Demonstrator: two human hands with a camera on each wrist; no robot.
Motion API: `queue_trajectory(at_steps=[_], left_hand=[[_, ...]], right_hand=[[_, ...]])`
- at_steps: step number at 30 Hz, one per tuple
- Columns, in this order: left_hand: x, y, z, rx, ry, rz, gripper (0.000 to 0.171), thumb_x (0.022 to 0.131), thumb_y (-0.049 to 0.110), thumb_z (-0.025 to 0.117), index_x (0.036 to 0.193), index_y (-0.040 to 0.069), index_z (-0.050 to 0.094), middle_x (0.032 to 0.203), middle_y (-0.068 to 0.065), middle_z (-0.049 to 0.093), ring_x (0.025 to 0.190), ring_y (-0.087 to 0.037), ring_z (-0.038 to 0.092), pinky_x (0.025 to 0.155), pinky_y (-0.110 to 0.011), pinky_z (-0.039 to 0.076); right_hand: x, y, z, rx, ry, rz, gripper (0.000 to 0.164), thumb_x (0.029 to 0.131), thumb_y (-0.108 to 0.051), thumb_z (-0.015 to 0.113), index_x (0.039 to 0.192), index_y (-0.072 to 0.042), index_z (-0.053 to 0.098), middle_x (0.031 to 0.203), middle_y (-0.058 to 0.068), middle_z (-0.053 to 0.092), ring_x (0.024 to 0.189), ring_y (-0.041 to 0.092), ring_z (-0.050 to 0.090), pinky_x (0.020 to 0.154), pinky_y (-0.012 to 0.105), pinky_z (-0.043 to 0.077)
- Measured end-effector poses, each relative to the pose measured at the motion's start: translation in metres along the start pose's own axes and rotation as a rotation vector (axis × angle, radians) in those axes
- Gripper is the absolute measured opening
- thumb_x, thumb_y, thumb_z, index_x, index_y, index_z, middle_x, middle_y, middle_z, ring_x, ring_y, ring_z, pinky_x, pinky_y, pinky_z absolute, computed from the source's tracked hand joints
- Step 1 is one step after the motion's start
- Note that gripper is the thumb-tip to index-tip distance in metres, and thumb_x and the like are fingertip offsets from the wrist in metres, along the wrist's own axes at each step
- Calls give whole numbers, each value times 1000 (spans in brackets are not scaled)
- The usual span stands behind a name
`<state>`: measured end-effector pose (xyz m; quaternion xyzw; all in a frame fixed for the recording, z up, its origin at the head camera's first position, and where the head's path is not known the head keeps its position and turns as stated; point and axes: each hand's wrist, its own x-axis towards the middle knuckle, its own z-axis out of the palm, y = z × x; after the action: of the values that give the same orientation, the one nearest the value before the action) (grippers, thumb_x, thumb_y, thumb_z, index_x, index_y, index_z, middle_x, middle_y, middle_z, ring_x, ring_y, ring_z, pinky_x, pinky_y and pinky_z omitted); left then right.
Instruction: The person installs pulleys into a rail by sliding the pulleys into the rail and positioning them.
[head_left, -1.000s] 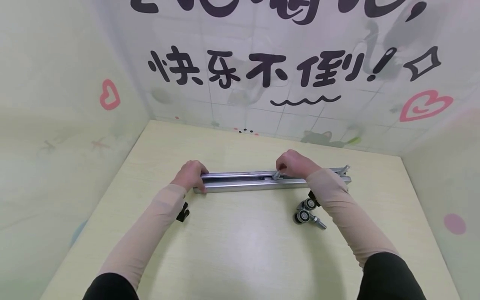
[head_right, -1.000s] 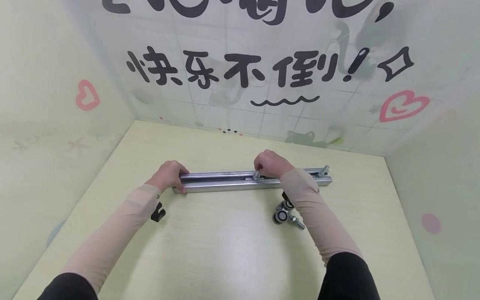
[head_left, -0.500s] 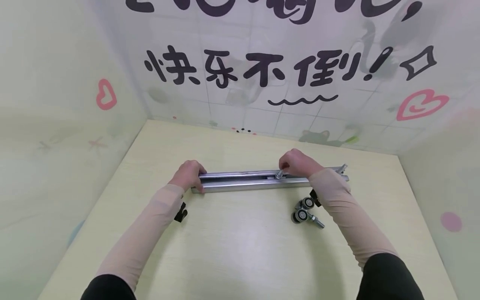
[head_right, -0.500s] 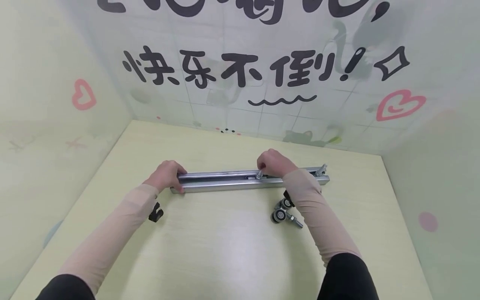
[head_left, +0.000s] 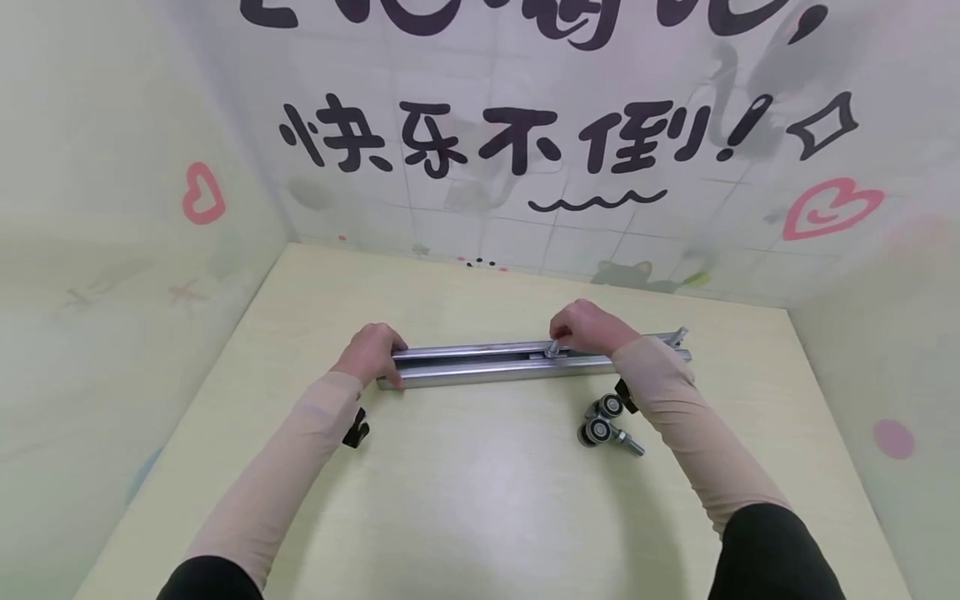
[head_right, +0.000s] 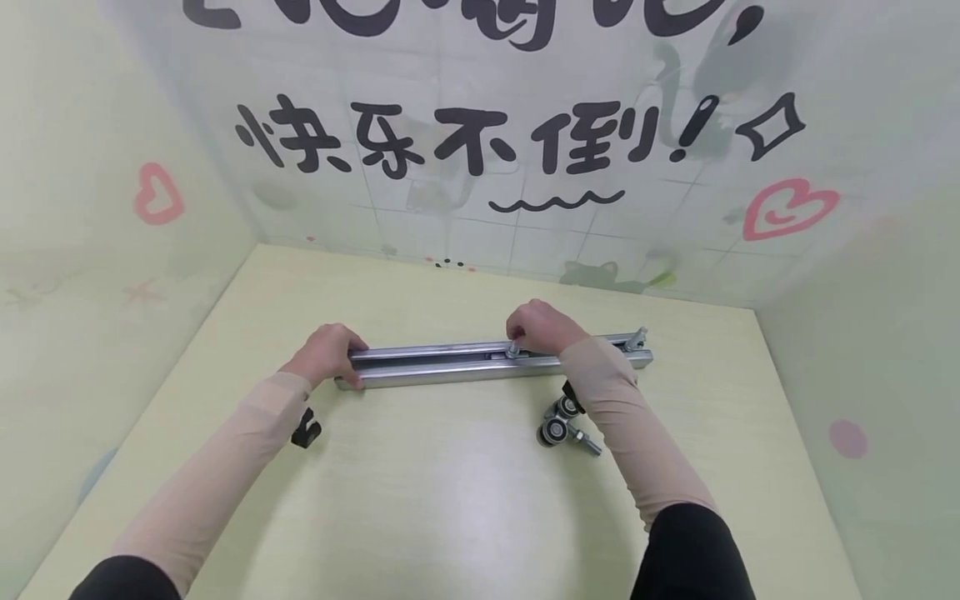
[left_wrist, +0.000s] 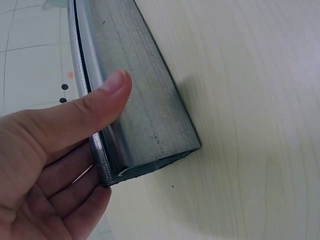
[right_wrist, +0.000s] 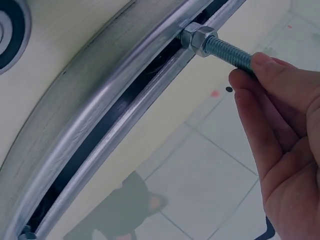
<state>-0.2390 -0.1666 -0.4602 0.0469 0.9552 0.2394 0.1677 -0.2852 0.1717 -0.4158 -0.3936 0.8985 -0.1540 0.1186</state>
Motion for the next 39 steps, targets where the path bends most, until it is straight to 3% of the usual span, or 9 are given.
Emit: queue_trajectory(at_steps=[6, 12, 20, 39], left_hand=[[1, -2, 1, 5, 0, 12, 58, 50, 5, 86, 104, -3, 66, 103, -16, 66, 93, -27, 57, 88, -40, 45], [1, -1, -1, 2, -7, 7, 58, 49, 5, 85, 104, -3, 66, 103, -17, 66, 92, -27, 57, 88, -40, 46], [0, 2, -2, 15, -5, 10, 58, 50, 5, 86, 104, -3, 65, 104, -18, 65, 93, -28, 57, 88, -41, 46], [0, 3, 0, 53, 11, 53, 56, 48, 7, 86, 100, -3, 67, 96, -16, 67, 85, -25, 57, 82, -40, 47]], right_hand=[[-24, 25, -5, 73, -42, 169, 31, 78, -3, 64, 109, 4, 62, 109, 20, 63, 94, 32, 62, 83, 40, 51], [-49, 50, 0, -6, -92, 260, 45, 71, -6, 72, 113, 5, 59, 115, 21, 60, 108, 39, 52, 94, 48, 41], [-64, 75, 17, 2, -69, 339, 64, 65, -9, 76, 123, 5, 51, 122, 25, 53, 113, 42, 47, 97, 51, 38], [-57, 83, 25, -40, 22, 393, 55, 57, -4, 80, 109, 3, 63, 109, 20, 63, 103, 40, 54, 92, 46, 43]])
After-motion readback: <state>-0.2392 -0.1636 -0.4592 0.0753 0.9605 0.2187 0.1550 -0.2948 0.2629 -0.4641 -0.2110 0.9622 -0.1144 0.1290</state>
